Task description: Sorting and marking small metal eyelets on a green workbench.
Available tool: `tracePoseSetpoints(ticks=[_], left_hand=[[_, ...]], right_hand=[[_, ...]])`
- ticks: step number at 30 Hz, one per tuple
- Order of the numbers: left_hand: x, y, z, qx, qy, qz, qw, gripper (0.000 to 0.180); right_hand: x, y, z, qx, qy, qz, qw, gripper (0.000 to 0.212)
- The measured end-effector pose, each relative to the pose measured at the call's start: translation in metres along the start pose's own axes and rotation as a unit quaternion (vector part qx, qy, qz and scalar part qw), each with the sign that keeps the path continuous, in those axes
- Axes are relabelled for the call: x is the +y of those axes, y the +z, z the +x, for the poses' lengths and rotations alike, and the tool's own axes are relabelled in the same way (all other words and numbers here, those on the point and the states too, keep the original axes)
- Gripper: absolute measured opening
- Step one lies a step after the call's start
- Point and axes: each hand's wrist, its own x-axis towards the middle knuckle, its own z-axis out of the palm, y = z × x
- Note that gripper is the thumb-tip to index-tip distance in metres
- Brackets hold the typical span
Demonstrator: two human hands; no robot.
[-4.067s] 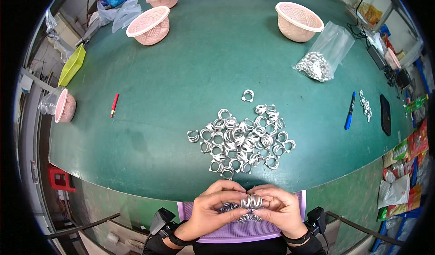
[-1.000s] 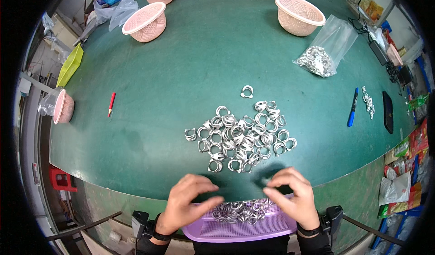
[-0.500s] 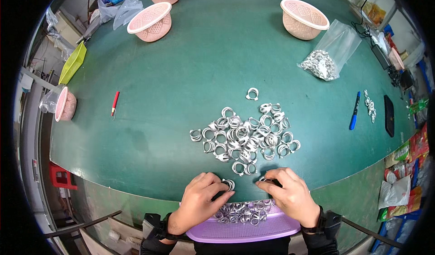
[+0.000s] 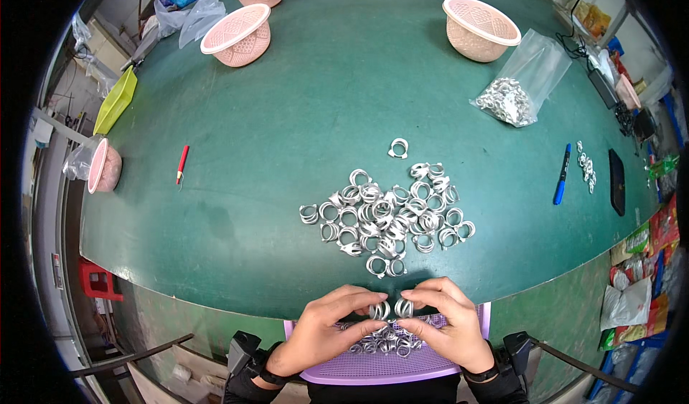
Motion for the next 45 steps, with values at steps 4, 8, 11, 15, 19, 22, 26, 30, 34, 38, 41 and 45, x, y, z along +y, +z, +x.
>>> tracePoseSetpoints(ticks=[4, 8, 11, 15, 19, 22, 26, 30, 34, 38, 41, 45], left_hand=[[-0.008, 0.012, -0.004, 0.038, -0.007, -0.167, 0.985, 0.033], [-0.010, 0.014, -0.003, 0.040, 0.012, -0.266, 0.963, 0.032], [-0.018, 0.011, -0.004, 0.017, 0.111, -0.129, 0.985, 0.037], [-0.005, 0.001, -0.008, 0.011, 0.062, -0.166, 0.984, 0.043], [0.008, -0.013, 0.000, -0.129, 0.105, 0.035, 0.985, 0.043], [-0.004, -0.010, 0.013, 0.077, 0.121, 0.291, 0.946, 0.029], [-0.013, -0.003, 0.027, 0.067, 0.158, 0.387, 0.906, 0.022], [-0.012, -0.011, 0.020, 0.009, 0.151, 0.317, 0.936, 0.026], [-0.009, -0.007, 0.012, 0.095, 0.127, 0.265, 0.951, 0.025], [-0.010, 0.001, 0.014, 0.037, 0.105, 0.341, 0.933, 0.037], [-0.012, 0.006, 0.014, 0.060, 0.086, 0.265, 0.958, 0.036], [-0.006, 0.006, 0.009, 0.040, 0.062, 0.071, 0.995, 0.038]], right_hand=[[0.000, 0.009, -0.004, 0.007, 0.024, 0.144, 0.989, 0.034], [0.002, 0.011, -0.007, 0.023, 0.036, 0.229, 0.973, 0.033], [0.003, 0.010, -0.007, 0.015, -0.011, 0.231, 0.973, 0.031], [0.003, 0.000, -0.008, -0.031, -0.056, 0.186, 0.980, 0.030], [0.001, -0.017, 0.004, -0.164, -0.128, 0.112, 0.972, 0.027], [0.002, -0.004, 0.015, 0.032, -0.043, -0.107, 0.993, 0.019], [0.008, 0.012, 0.027, 0.050, -0.070, -0.248, 0.965, 0.019], [0.013, 0.000, 0.017, -0.005, -0.085, -0.224, 0.971, 0.020], [0.000, -0.005, 0.018, 0.001, -0.035, -0.183, 0.983, 0.028], [0.003, -0.002, 0.019, -0.026, -0.073, -0.234, 0.969, 0.032], [0.005, 0.001, 0.009, 0.028, 0.038, -0.054, 0.997, 0.031], [0.009, 0.005, -0.001, 0.029, 0.050, 0.150, 0.987, 0.034]])
